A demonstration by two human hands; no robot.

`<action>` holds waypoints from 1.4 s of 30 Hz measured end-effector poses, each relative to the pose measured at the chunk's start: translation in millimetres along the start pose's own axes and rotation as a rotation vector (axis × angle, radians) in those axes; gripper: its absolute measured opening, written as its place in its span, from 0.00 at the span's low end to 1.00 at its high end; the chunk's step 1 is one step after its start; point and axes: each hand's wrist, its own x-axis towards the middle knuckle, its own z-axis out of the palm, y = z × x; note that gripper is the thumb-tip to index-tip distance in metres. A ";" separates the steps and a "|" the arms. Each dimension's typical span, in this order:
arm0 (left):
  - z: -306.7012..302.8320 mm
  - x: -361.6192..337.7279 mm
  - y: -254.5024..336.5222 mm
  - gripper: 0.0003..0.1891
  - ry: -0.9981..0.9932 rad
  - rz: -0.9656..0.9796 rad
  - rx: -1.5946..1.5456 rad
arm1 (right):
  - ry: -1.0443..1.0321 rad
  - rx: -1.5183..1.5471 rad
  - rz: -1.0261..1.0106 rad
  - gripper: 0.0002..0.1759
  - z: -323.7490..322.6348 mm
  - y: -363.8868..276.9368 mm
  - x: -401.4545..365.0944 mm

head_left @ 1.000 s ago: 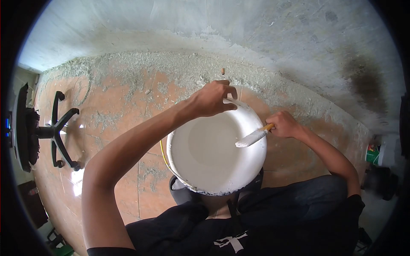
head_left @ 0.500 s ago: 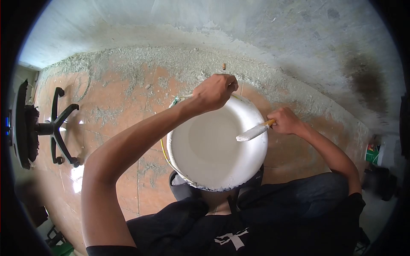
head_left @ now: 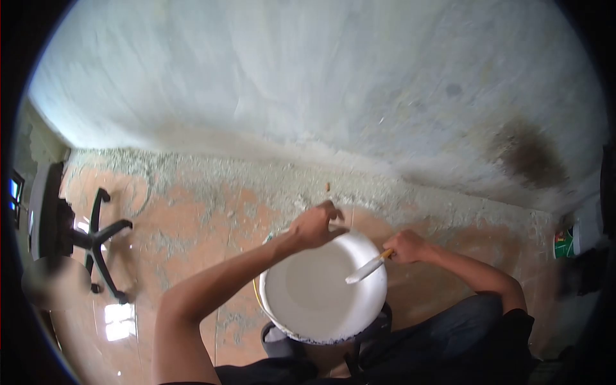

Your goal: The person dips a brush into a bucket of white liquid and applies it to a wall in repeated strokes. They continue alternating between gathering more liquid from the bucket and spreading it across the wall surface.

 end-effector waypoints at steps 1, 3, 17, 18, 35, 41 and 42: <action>-2.6 -2.0 -0.1 0.10 -0.081 0.055 0.021 | 0.022 -0.018 0.008 0.06 0.0 1.4 1.8; -4.8 -1.0 0.8 0.09 -0.107 0.064 0.043 | -0.062 -0.025 -0.014 0.05 -4.3 2.5 5.4; -33.1 -1.5 -30.0 0.15 0.224 -0.149 0.046 | -0.170 -0.250 -0.043 0.03 -34.1 -20.7 12.4; -39.0 -4.4 -37.2 0.16 0.169 -0.185 0.147 | -0.158 -0.191 -0.056 0.03 -36.2 -21.6 12.1; -76.6 -89.9 -100.8 0.11 -0.149 -0.101 0.454 | 0.118 -0.594 -0.338 0.04 -53.8 -37.4 14.2; -70.9 -93.9 -98.3 0.09 -0.370 -0.145 0.512 | 0.089 -0.422 -0.243 0.04 -46.8 -31.4 10.0; -69.2 -93.5 -101.4 0.09 -0.378 -0.154 0.506 | 0.061 -0.387 -0.234 0.04 -50.9 -33.6 8.8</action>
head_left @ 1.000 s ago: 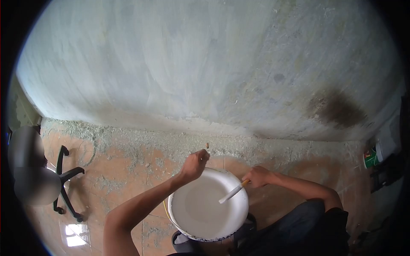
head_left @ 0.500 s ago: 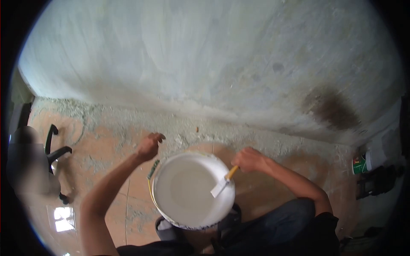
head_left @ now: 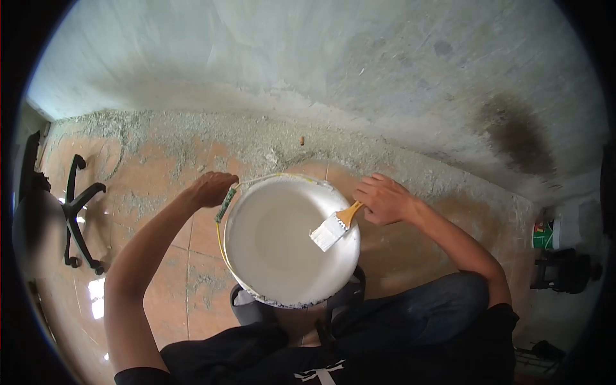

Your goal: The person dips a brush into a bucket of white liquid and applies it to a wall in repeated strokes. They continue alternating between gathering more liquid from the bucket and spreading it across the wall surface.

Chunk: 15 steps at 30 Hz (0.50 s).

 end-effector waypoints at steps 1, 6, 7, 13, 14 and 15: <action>4.5 1.2 -1.3 0.09 -0.028 -0.008 0.022 | -0.028 0.044 0.004 0.05 -2.1 -1.8 -1.6; 10.9 2.7 -4.3 0.16 -0.108 0.015 0.070 | -0.070 0.309 0.009 0.07 -2.2 6.1 -5.7; 8.9 2.7 -2.2 0.16 -0.113 0.012 0.062 | -0.135 0.416 0.032 0.07 -5.5 7.3 -4.2; 6.8 -2.5 0.2 0.08 -0.168 -0.003 0.068 | -0.612 0.682 0.412 0.10 -49.5 -7.1 6.1; 9.6 -2.8 -3.1 0.08 -0.173 -0.008 0.066 | -0.615 0.686 0.406 0.10 -50.5 -8.7 6.7; 8.6 -1.7 -1.9 0.08 -0.206 -0.037 0.082 | -0.548 0.643 0.322 0.10 -51.4 -9.0 6.6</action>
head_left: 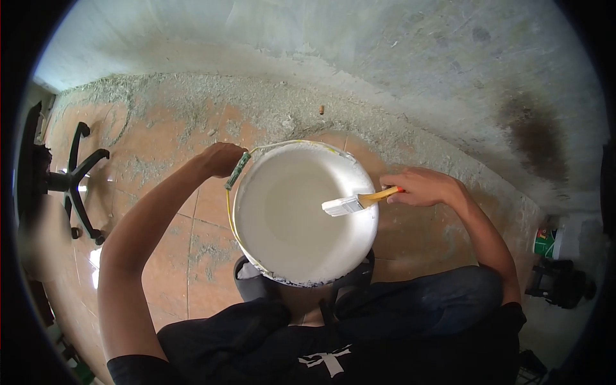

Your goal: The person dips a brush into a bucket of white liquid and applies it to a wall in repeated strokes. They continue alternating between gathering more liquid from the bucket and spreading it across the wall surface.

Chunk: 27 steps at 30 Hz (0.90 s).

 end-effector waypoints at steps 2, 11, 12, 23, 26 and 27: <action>-1.1 -2.1 2.3 0.08 -0.039 -0.032 0.009 | 0.041 -0.056 -0.089 0.10 -1.3 -1.9 -1.2; -0.7 -3.7 -2.5 0.12 -0.141 -0.088 0.050 | 0.199 -0.314 -0.115 0.07 10.9 20.7 5.2; 0.3 -2.3 -7.3 0.12 -0.116 -0.093 0.055 | 0.247 -0.377 -0.121 0.08 13.5 21.2 5.8; -158.8 26.1 -17.6 0.10 0.219 -0.212 0.147 | 0.557 -0.333 -0.162 0.05 15.8 65.3 8.2; -209.9 17.7 -13.1 0.06 0.290 -0.250 0.123 | 0.580 -0.411 -0.183 0.04 18.7 78.8 23.4; -218.4 18.5 -21.8 0.06 0.355 -0.256 0.063 | 0.589 -0.400 -0.207 0.03 17.9 80.2 27.2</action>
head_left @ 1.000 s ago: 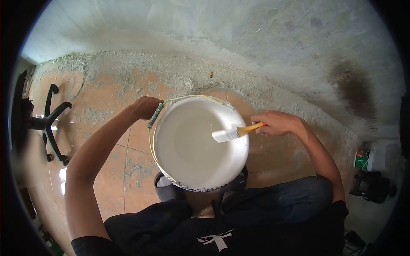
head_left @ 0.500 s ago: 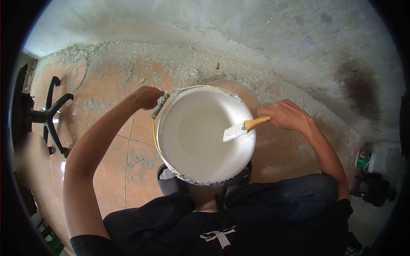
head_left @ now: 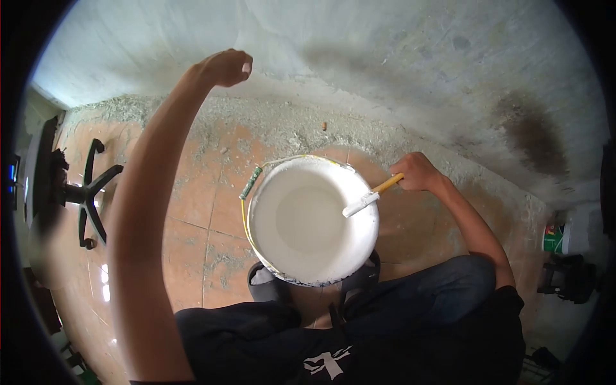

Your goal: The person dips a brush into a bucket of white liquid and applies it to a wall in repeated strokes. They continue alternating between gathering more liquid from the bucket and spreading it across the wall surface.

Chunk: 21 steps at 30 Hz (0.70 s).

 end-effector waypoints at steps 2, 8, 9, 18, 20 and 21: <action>-2.6 4.0 -10.2 0.07 0.148 -0.040 -0.131 | 0.036 0.009 -0.012 0.03 1.2 -1.8 6.5; 78.8 -4.9 -51.6 0.13 -0.124 0.029 -0.120 | -0.016 -0.074 0.006 0.02 8.7 -11.2 0.8; 81.4 -7.1 -54.5 0.15 -0.191 -0.109 -0.104 | -0.017 0.030 0.035 0.02 3.7 -15.3 -2.4; 134.8 -21.0 -136.2 0.15 -0.370 -0.496 -0.160 | 0.026 0.870 0.242 0.12 -37.2 -44.2 -14.8; 142.0 -24.3 -136.8 0.17 -0.327 -0.520 -0.264 | 0.163 1.027 0.234 0.15 -49.4 -49.6 -4.4; 149.1 -18.9 -141.4 0.19 -0.307 -0.549 -0.341 | 0.179 1.008 0.223 0.15 -57.3 -50.1 3.9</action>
